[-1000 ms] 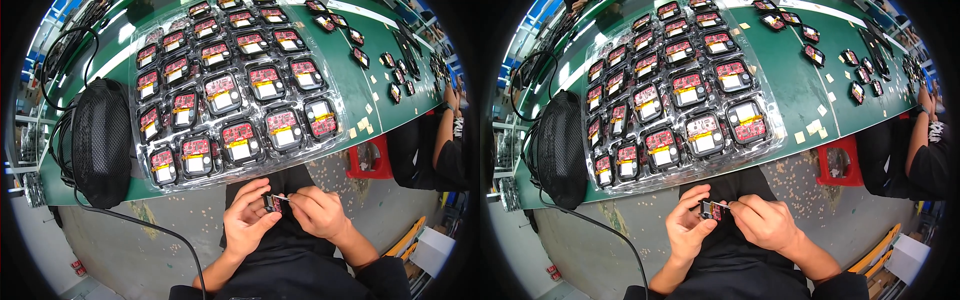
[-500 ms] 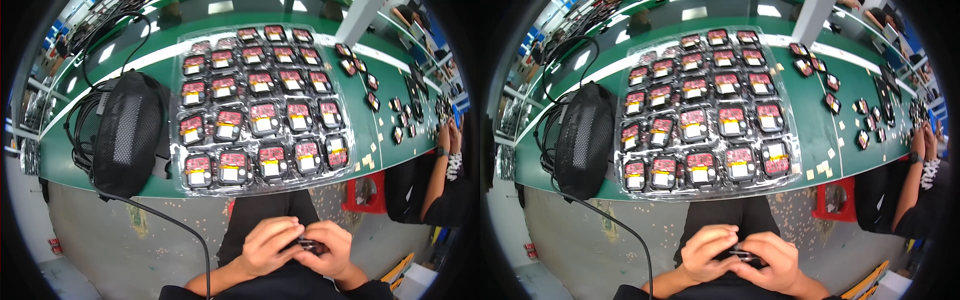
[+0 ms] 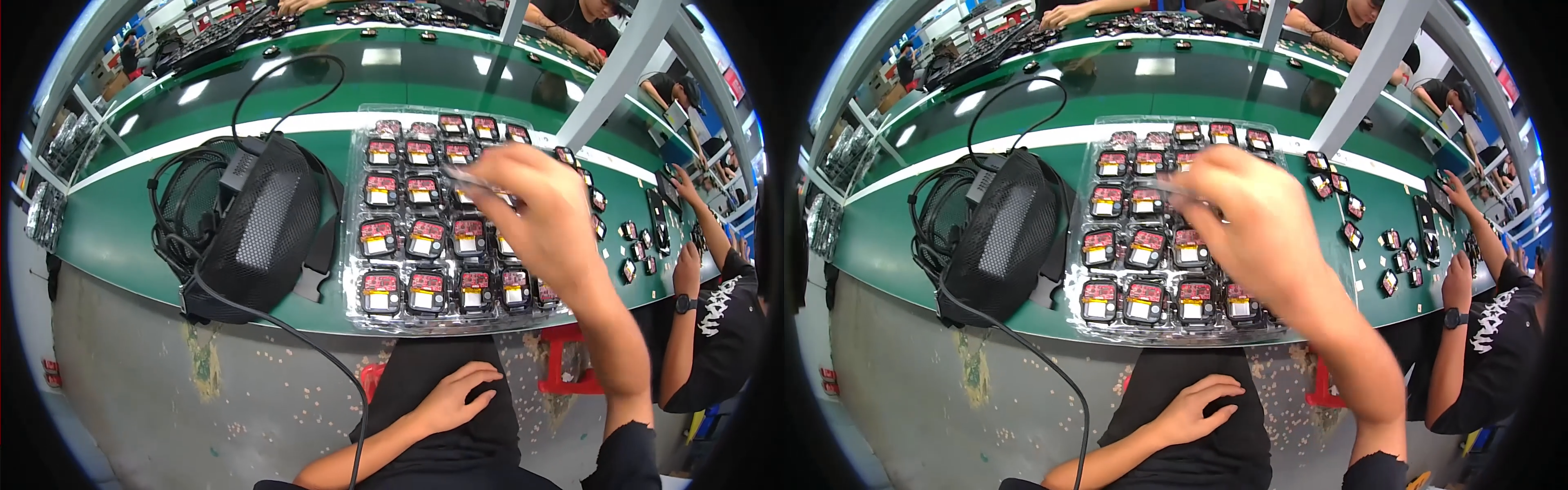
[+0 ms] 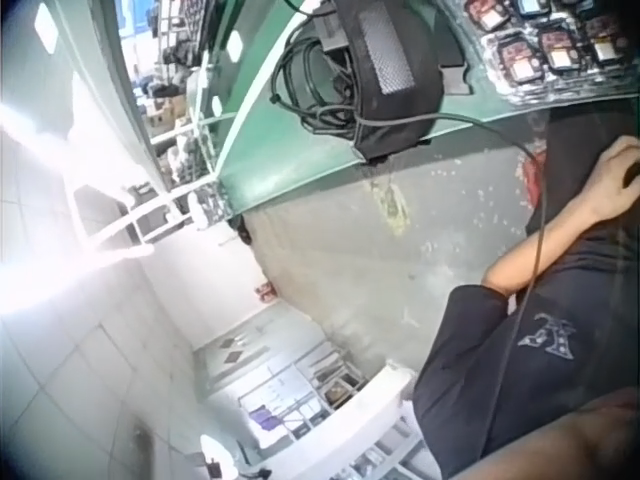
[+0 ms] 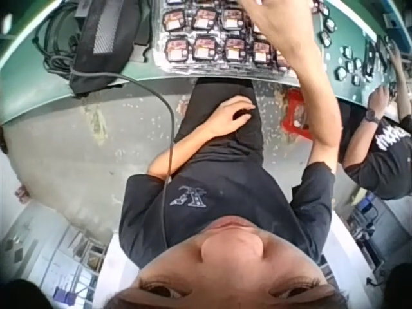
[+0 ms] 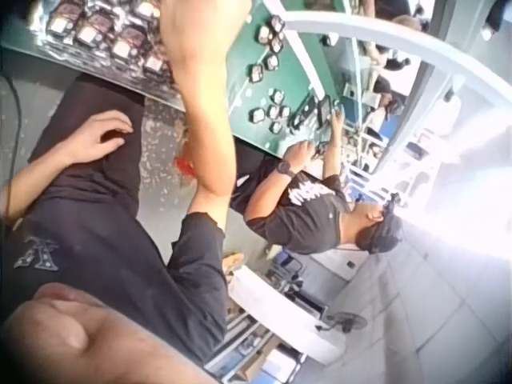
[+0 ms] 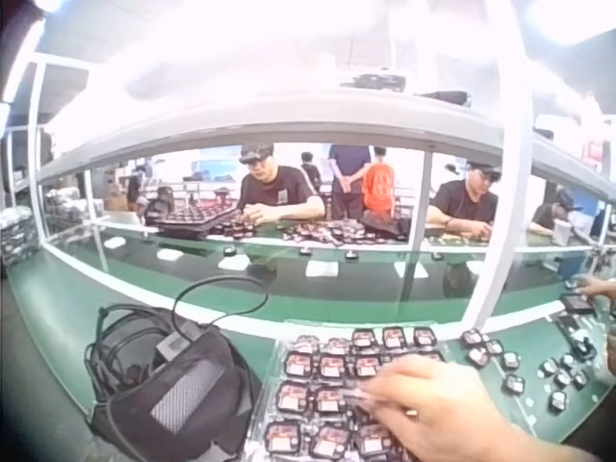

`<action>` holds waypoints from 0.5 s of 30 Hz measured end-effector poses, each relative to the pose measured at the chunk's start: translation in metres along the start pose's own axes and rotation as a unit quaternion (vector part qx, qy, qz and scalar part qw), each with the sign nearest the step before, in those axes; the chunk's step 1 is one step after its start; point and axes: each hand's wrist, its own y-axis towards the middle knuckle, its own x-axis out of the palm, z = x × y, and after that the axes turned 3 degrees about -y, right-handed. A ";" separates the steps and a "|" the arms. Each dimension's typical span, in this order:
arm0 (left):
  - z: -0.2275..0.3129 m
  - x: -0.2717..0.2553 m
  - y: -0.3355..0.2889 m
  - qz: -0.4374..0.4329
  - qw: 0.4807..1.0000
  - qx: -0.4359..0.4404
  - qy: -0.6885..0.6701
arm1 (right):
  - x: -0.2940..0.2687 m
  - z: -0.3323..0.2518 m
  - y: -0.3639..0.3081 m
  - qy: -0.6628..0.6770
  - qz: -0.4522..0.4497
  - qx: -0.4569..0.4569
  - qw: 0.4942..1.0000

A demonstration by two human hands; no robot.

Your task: Manually assemble or check electronic parts using a small tool on an assembly line.

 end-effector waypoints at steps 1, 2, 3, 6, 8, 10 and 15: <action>0.001 -0.002 0.001 -0.013 0.999 -0.026 -0.021 | 0.017 0.017 0.016 -0.017 -0.018 -0.010 1.000; -0.001 -0.003 0.002 -0.013 1.000 -0.019 -0.018 | 0.028 0.029 0.032 -0.032 -0.032 0.002 0.999; -0.004 -0.003 0.000 -0.016 0.999 -0.021 -0.024 | 0.037 0.041 0.045 -0.044 -0.056 0.013 0.997; -0.009 -0.002 -0.005 -0.012 0.999 -0.019 -0.034 | 0.055 0.053 0.066 -0.096 -0.109 0.061 0.987; -0.011 -0.003 -0.007 -0.008 0.998 -0.022 -0.053 | 0.064 0.049 0.074 -0.123 -0.152 0.075 0.978; -0.013 -0.004 -0.007 -0.001 0.998 -0.015 -0.055 | 0.069 0.045 0.080 -0.150 -0.195 0.092 0.965; -0.016 -0.004 -0.008 -0.010 0.998 -0.006 -0.060 | 0.064 0.037 0.088 -0.161 -0.269 0.149 0.938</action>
